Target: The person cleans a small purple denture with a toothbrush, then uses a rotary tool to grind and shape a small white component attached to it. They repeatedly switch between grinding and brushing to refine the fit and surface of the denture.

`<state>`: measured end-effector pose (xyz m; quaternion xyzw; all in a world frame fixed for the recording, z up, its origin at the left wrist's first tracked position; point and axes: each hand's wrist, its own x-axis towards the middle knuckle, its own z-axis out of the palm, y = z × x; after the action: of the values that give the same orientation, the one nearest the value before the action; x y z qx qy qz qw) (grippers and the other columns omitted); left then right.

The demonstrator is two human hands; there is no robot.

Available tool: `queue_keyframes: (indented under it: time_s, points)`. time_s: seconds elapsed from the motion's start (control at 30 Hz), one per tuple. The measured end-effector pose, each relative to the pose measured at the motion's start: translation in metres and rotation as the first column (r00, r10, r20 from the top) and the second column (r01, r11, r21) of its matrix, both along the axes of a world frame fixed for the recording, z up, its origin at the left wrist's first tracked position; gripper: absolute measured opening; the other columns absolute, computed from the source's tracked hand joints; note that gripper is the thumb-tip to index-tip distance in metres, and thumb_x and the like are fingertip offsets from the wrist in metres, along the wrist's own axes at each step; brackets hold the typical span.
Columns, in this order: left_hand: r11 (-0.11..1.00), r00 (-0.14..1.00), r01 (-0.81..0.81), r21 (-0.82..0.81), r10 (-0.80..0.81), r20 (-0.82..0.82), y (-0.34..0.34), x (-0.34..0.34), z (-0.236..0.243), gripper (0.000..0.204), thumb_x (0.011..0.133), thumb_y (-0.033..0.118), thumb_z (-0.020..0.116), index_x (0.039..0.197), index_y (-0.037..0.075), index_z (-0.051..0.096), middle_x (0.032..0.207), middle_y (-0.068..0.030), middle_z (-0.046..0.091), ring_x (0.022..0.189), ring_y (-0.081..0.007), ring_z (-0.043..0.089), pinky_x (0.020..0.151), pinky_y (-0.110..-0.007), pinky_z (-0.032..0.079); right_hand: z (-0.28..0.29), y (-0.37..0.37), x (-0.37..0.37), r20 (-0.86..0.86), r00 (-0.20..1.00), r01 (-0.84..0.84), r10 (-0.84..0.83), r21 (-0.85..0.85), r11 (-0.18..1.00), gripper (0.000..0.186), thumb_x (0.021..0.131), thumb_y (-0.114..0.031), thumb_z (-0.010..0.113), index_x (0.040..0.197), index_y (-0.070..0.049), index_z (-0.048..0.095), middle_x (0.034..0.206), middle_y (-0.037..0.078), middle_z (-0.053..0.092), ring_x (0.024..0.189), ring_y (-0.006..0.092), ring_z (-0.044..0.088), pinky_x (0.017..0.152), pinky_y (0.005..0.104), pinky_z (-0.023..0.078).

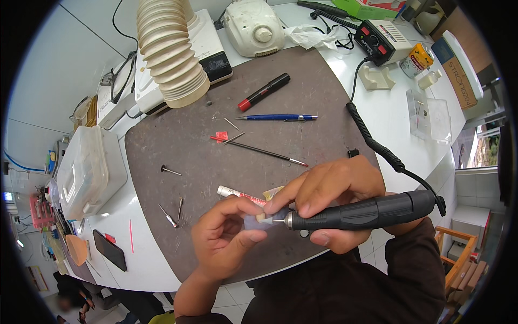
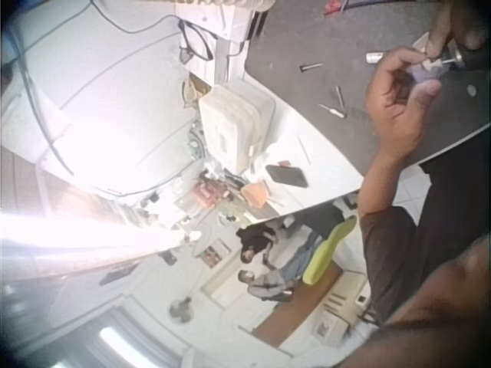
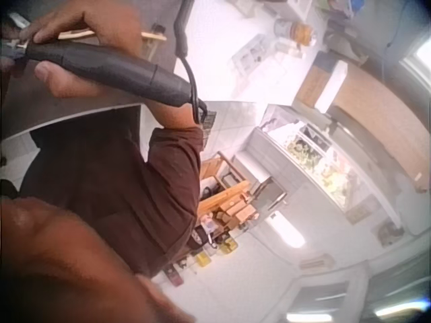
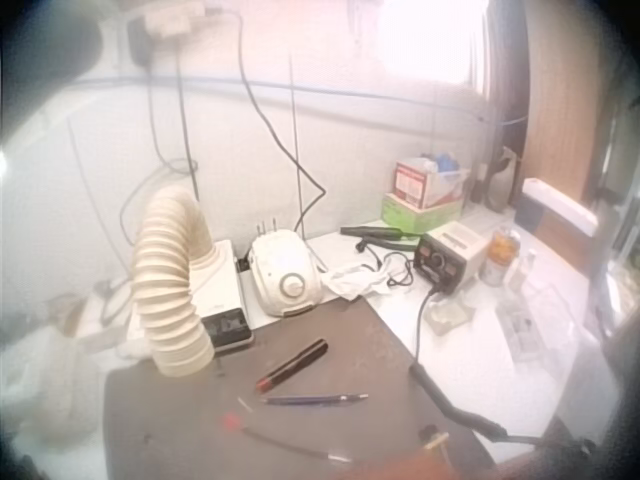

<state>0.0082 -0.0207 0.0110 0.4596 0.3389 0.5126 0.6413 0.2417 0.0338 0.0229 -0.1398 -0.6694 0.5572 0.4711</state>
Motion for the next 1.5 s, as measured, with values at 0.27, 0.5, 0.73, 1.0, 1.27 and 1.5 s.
queue_keyframes:
  time_s: [0.27,0.5,0.73,1.0,1.27,1.5]
  points:
    - [0.995,0.993,-0.025,0.093,0.036,-0.115,0.004,0.001,0.002,0.034,0.084,0.004,0.079,0.113,-0.004,0.062,0.104,-0.0102,0.061,0.096,-0.0154,0.059,0.088,-0.029,0.046,-0.026,0.003,-0.001,-0.033,0.999,-0.005,0.011,0.19,0.982,0.039,0.073,0.002,0.073,0.107,-0.004,0.055,0.085,0.012,0.061,0.104,0.0463,0.069,0.09,0.0537,0.059]
    - [0.989,0.979,-0.06,0.137,0.086,-0.187,0.003,0.002,0.002,0.036,0.083,0.007,0.082,0.112,-0.003,0.063,0.103,-0.0099,0.063,0.092,-0.0146,0.059,0.084,-0.028,0.046,0.005,0.003,0.002,0.153,0.986,0.028,-0.064,0.225,0.974,0.036,0.073,0.0,0.078,0.102,-0.003,0.056,0.087,0.012,0.063,0.102,0.0424,0.071,0.088,0.0485,0.061]
    - [0.986,0.971,-0.076,0.15,0.107,-0.215,0.003,0.002,0.003,0.036,0.081,0.008,0.083,0.111,-0.003,0.064,0.1,-0.0088,0.063,0.089,-0.0141,0.058,0.081,-0.027,0.045,0.006,0.004,0.0,0.141,0.988,0.032,-0.063,0.215,0.976,0.032,0.073,0.0,0.078,0.097,-0.003,0.058,0.087,0.012,0.065,0.1,0.0414,0.072,0.085,0.0469,0.062]
    - [0.984,0.97,-0.068,0.166,0.104,-0.22,0.003,0.002,0.003,0.036,0.082,0.011,0.083,0.11,-0.003,0.065,0.099,-0.0092,0.064,0.088,-0.0139,0.058,0.079,-0.027,0.045,0.007,0.003,-0.001,0.141,0.988,0.03,-0.059,0.202,0.979,0.032,0.072,0.001,0.078,0.096,-0.003,0.058,0.087,0.011,0.065,0.1,0.0424,0.072,0.085,0.0475,0.062]
    - [0.995,0.976,-0.03,0.092,0.049,-0.212,0.002,0.0,0.004,0.033,0.088,0.018,0.078,0.11,-0.003,0.065,0.097,-0.009,0.063,0.086,-0.0143,0.058,0.076,-0.027,0.045,-0.001,-0.001,0.0,0.069,0.997,0.035,-0.041,0.088,0.996,0.033,0.073,0.002,0.077,0.1,-0.002,0.058,0.088,0.011,0.063,0.099,0.0434,0.072,0.083,0.0459,0.063]
    - [0.976,0.949,-0.026,0.218,0.093,-0.301,0.004,0.001,0.002,0.033,0.088,0.019,0.078,0.109,-0.004,0.065,0.094,-0.0093,0.062,0.084,-0.015,0.057,0.075,-0.027,0.045,0.004,0.005,0.001,0.12,0.992,0.022,-0.038,0.13,0.991,0.032,0.073,0.001,0.078,0.097,-0.002,0.059,0.085,0.011,0.065,0.097,0.0407,0.073,0.081,0.0448,0.064]
